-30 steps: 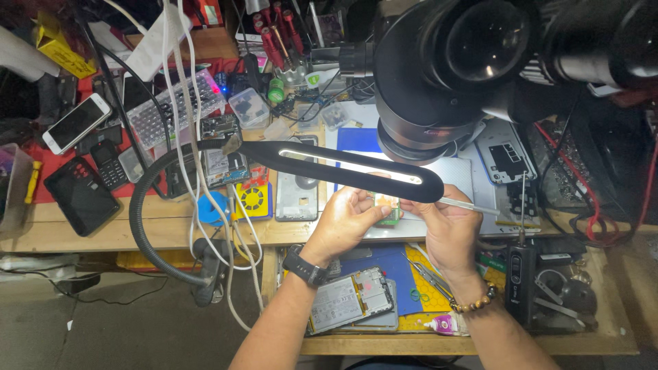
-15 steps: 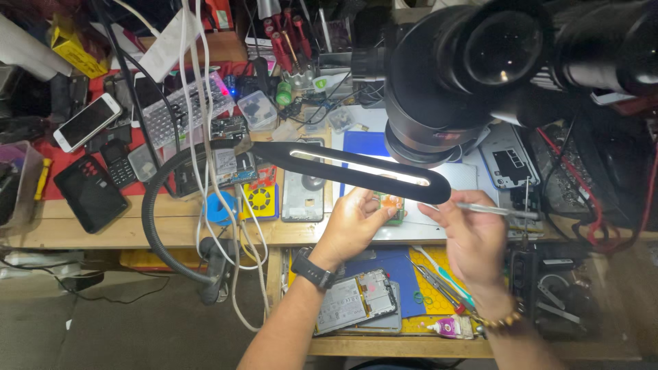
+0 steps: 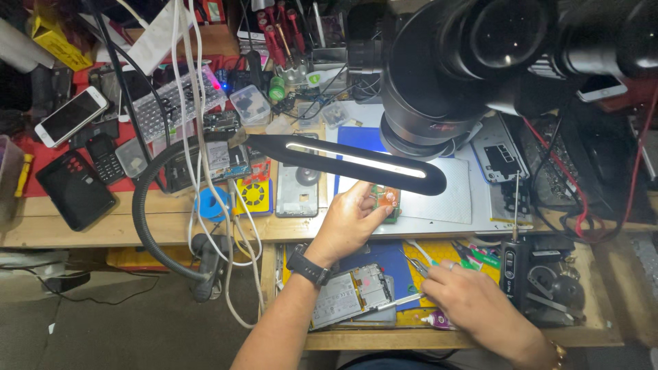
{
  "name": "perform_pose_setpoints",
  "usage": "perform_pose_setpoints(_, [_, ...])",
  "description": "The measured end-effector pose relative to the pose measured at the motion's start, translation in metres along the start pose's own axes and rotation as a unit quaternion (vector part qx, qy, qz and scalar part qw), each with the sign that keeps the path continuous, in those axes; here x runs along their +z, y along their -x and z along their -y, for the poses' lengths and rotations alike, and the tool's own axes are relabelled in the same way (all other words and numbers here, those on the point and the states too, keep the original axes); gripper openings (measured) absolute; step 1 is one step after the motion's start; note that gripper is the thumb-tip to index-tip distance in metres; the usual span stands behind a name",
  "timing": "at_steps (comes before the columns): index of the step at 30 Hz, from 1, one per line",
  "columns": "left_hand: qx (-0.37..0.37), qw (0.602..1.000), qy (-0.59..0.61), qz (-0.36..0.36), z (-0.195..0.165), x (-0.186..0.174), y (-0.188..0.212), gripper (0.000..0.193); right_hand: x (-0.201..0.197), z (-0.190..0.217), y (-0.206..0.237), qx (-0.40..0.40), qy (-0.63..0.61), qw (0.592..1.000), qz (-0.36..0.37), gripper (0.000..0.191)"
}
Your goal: The person holds a small green circuit board under a microscope and uses a pen-like tool to apply a substance to specific points on the board. They then use a small brush to spread the substance and wipe the board with a cloth.
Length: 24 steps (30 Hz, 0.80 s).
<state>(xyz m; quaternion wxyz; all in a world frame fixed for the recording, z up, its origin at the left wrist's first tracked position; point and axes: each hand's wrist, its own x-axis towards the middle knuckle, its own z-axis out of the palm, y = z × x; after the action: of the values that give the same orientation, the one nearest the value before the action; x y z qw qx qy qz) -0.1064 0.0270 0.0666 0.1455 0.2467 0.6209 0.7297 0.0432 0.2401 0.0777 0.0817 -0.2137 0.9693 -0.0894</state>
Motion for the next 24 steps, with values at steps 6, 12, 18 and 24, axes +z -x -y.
perform_pose_setpoints(6, [-0.002,1.0,-0.025,-0.001,0.0,0.001,0.005,0.038,-0.025,0.001,-0.017,-0.004,-0.041,0.999,-0.006,0.026])
perform_pose_setpoints(12, [-0.005,1.0,-0.02,-0.007,-0.002,0.003,0.007,0.04,-0.056,0.007,-0.063,0.041,-0.195,0.943,-0.268,0.01])
perform_pose_setpoints(18, [0.002,0.999,-0.042,0.001,-0.008,0.007,0.007,0.041,-0.064,0.011,-0.087,0.034,-0.141,0.92,-0.364,0.029])
perform_pose_setpoints(24, [0.007,0.994,-0.111,0.006,-0.005,0.014,0.0,0.039,-0.059,0.0,-0.085,0.012,-0.17,0.9,-0.401,0.036])
